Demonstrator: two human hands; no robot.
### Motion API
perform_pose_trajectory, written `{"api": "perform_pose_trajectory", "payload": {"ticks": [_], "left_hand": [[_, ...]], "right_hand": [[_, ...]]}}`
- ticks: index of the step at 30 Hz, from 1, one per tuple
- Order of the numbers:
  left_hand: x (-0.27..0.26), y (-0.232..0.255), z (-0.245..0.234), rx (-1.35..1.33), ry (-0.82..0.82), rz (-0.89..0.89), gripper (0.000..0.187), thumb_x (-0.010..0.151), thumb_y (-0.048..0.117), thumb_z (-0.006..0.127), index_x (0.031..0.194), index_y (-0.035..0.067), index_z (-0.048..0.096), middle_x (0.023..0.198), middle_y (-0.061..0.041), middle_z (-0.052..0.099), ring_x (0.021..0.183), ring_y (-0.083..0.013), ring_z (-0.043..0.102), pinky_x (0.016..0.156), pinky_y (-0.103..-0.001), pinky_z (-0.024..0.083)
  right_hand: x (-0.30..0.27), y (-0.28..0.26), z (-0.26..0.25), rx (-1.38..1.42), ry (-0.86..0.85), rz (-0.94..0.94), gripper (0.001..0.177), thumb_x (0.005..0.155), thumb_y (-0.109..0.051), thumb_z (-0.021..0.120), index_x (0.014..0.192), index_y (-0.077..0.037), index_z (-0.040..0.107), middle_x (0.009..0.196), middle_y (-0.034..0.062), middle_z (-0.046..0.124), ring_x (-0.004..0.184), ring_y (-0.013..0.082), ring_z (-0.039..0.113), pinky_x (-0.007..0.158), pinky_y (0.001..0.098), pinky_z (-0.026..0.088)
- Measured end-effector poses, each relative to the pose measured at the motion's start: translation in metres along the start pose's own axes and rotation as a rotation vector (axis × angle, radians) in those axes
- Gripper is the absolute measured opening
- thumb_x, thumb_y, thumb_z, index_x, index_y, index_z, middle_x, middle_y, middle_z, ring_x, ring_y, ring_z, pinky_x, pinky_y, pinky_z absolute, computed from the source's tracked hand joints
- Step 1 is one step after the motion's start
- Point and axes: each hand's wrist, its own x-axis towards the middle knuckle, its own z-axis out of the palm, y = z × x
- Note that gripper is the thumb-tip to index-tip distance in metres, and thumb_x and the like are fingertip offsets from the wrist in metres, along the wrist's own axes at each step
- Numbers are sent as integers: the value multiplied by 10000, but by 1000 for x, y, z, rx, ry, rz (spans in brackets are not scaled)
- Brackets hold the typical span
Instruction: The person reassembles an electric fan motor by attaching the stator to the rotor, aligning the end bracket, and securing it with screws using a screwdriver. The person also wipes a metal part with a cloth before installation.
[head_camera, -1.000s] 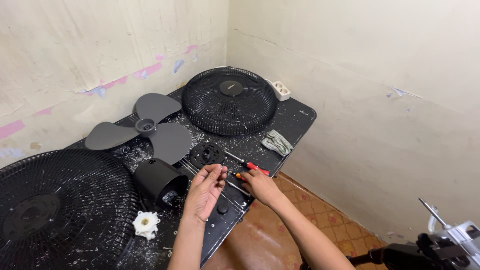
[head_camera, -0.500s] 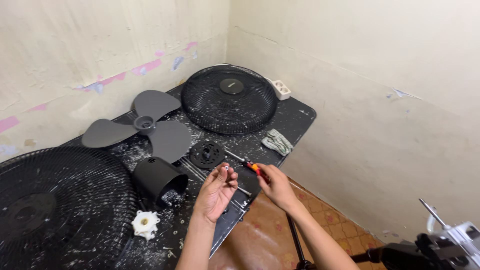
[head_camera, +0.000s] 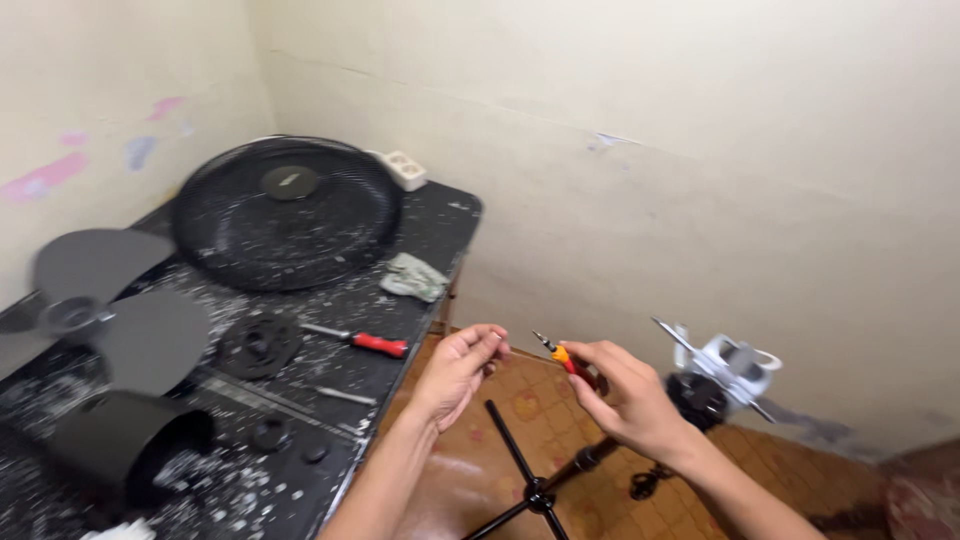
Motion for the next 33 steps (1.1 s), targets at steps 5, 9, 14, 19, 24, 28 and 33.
{"api": "perform_pose_trajectory", "payload": {"ticks": [5,9,14,19,24,28,33], "left_hand": [[23,-22,66,651,-332,-63,200,1016,180,617,1071,20,723,945,-36,749,894,-109,679,838,-272,549],[21,9,83,1023,-465,86,196,969,195,643,1073,62,742,1011,-47,788,954,-150,747,860,-313,579],[10,106,44,1297,-243,185,223,894,214,667,1029,83,788,977,-32,833,894,-156,794,816,-305,599],[40,117,33,1256,-1,89,230,950,198,645,1090,77,782,967,-53,830,880,-152,771,814,-312,574],[76,34,67,902,-114,200,223,949,156,659,1103,46,776,988,-66,822,930,-123,756,847,-272,576],[79,-35,108,683,-50,158,200,965,154,647,1087,59,775,985,-45,807,942,-113,735,856,-260,566],[72,-91,162,485,51,267,174,984,122,679,1073,11,780,1012,-74,764,879,-127,623,781,-273,496]], "right_hand": [[-38,11,-52,-91,-25,30,413,864,-37,711,1272,-44,650,973,66,693,759,147,684,654,277,566],[-72,26,-88,-249,-99,-32,445,831,-73,738,1264,-33,642,1008,99,680,841,201,676,713,321,566],[-131,36,-160,-344,-63,286,400,819,-78,718,1215,-67,672,964,55,700,747,159,703,642,300,598],[-163,61,-159,-475,69,315,354,849,-90,671,1202,-80,663,922,52,683,732,186,702,639,320,585],[-166,76,-137,-411,99,371,383,890,-77,613,1271,-53,574,939,110,638,695,233,671,625,347,562],[-164,75,-126,-376,114,371,396,923,-99,614,1315,-68,564,907,112,625,677,251,645,609,376,530],[-160,75,-119,-339,164,366,392,921,-94,639,1310,-88,595,885,98,617,638,229,635,579,357,530]]}}
